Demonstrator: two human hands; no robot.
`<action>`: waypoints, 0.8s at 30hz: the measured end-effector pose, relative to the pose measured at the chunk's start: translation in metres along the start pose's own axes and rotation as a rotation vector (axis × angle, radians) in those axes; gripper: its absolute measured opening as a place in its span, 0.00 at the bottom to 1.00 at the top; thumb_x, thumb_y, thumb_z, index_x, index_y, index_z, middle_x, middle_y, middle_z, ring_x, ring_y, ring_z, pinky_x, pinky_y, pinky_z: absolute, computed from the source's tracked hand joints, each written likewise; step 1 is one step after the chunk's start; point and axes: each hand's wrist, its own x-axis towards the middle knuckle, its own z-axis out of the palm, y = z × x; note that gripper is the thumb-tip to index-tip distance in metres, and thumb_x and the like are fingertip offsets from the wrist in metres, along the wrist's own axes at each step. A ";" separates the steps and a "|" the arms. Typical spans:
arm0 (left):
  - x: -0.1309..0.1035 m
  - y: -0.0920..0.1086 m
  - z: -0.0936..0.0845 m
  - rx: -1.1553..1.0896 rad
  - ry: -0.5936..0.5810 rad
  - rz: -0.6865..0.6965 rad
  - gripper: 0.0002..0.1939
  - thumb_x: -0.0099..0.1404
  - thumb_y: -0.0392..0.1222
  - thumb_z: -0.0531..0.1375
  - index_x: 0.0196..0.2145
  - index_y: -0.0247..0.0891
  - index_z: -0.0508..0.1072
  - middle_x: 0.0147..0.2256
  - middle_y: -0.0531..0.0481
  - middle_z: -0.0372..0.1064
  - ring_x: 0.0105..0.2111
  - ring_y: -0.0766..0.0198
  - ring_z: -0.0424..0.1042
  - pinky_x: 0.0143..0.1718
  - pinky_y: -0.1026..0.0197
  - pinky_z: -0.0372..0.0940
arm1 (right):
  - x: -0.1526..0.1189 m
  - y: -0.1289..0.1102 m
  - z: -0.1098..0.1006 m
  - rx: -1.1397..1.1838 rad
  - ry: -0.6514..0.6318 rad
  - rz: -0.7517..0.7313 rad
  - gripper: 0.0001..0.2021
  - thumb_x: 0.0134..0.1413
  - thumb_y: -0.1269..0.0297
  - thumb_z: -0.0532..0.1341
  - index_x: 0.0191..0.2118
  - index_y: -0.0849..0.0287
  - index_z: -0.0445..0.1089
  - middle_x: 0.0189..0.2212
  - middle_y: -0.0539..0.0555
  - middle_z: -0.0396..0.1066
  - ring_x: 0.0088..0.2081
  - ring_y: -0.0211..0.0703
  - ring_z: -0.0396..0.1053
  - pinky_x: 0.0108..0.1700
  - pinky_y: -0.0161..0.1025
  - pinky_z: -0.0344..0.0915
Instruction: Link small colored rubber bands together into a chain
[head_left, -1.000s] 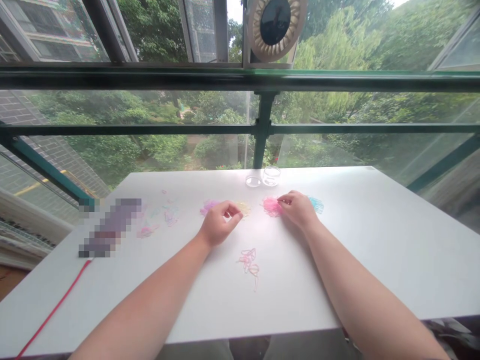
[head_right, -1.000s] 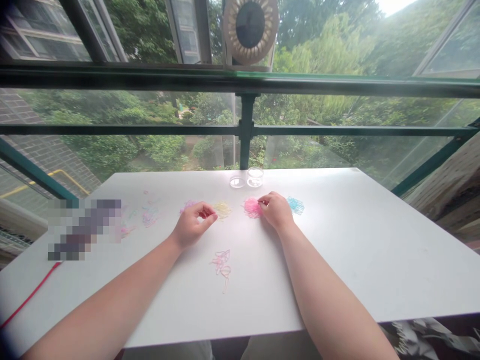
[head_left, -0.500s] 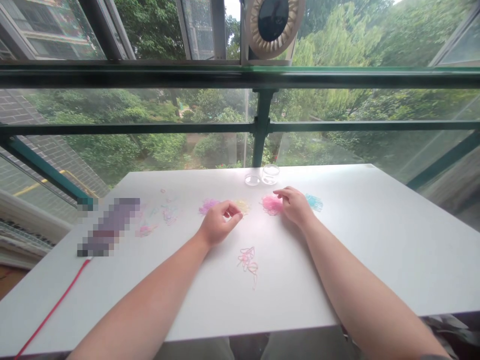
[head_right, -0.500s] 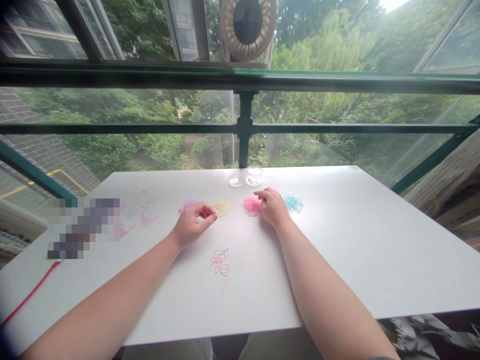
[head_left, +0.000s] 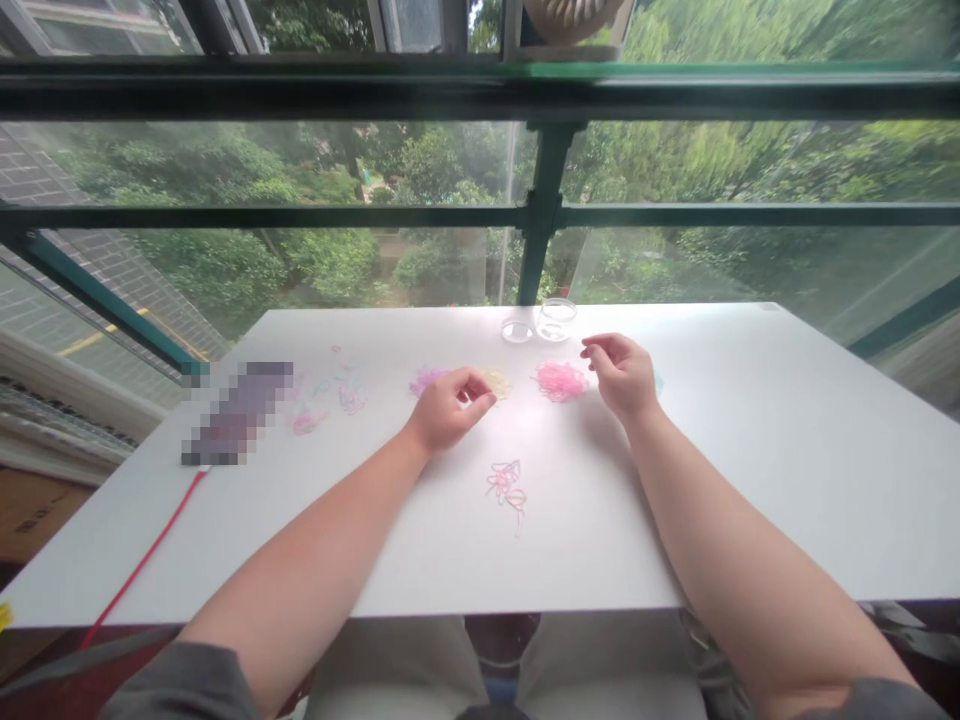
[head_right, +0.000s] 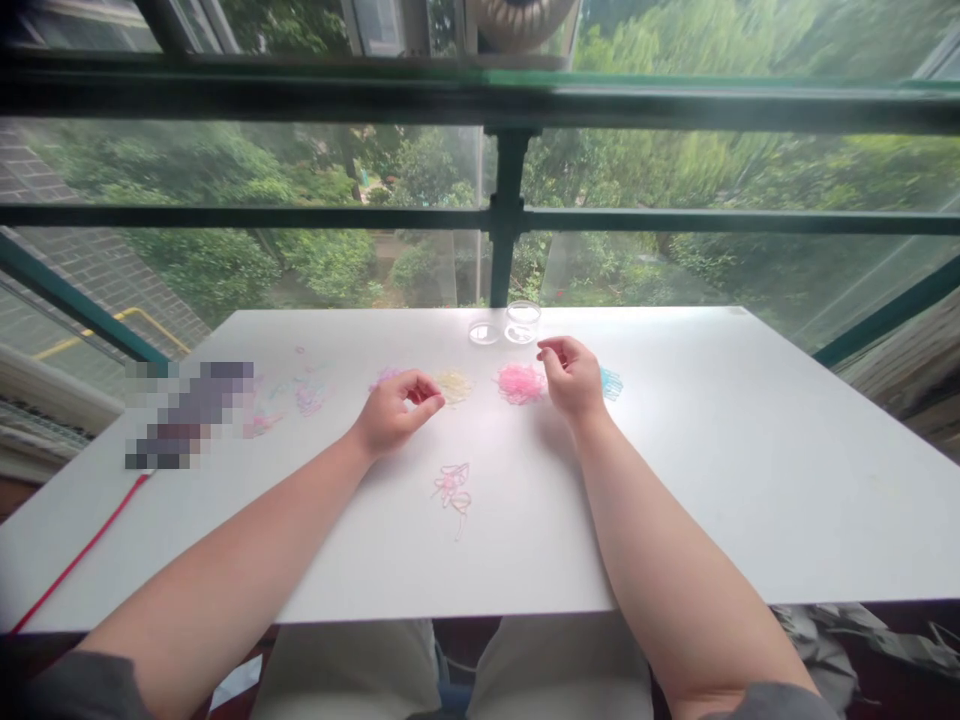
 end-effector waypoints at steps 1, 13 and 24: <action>0.000 0.001 -0.001 0.014 -0.014 0.004 0.08 0.57 0.43 0.58 0.29 0.35 0.70 0.25 0.52 0.68 0.25 0.69 0.65 0.29 0.65 0.61 | -0.003 -0.006 -0.001 -0.021 -0.075 -0.009 0.09 0.48 0.63 0.57 0.32 0.62 0.71 0.23 0.53 0.70 0.24 0.37 0.64 0.27 0.35 0.60; 0.003 0.004 -0.002 -0.017 -0.184 0.009 0.14 0.62 0.43 0.51 0.26 0.32 0.71 0.20 0.53 0.65 0.22 0.71 0.63 0.25 0.67 0.57 | -0.045 -0.063 0.010 -0.304 -1.199 -0.140 0.09 0.45 0.63 0.62 0.35 0.55 0.75 0.20 0.47 0.68 0.21 0.33 0.60 0.25 0.33 0.54; 0.001 0.004 -0.001 -0.006 -0.229 0.000 0.15 0.62 0.44 0.52 0.25 0.33 0.71 0.20 0.53 0.65 0.23 0.70 0.63 0.26 0.67 0.57 | -0.043 -0.061 0.012 -0.241 -1.161 -0.091 0.05 0.45 0.66 0.60 0.28 0.59 0.73 0.21 0.49 0.70 0.22 0.33 0.61 0.25 0.32 0.55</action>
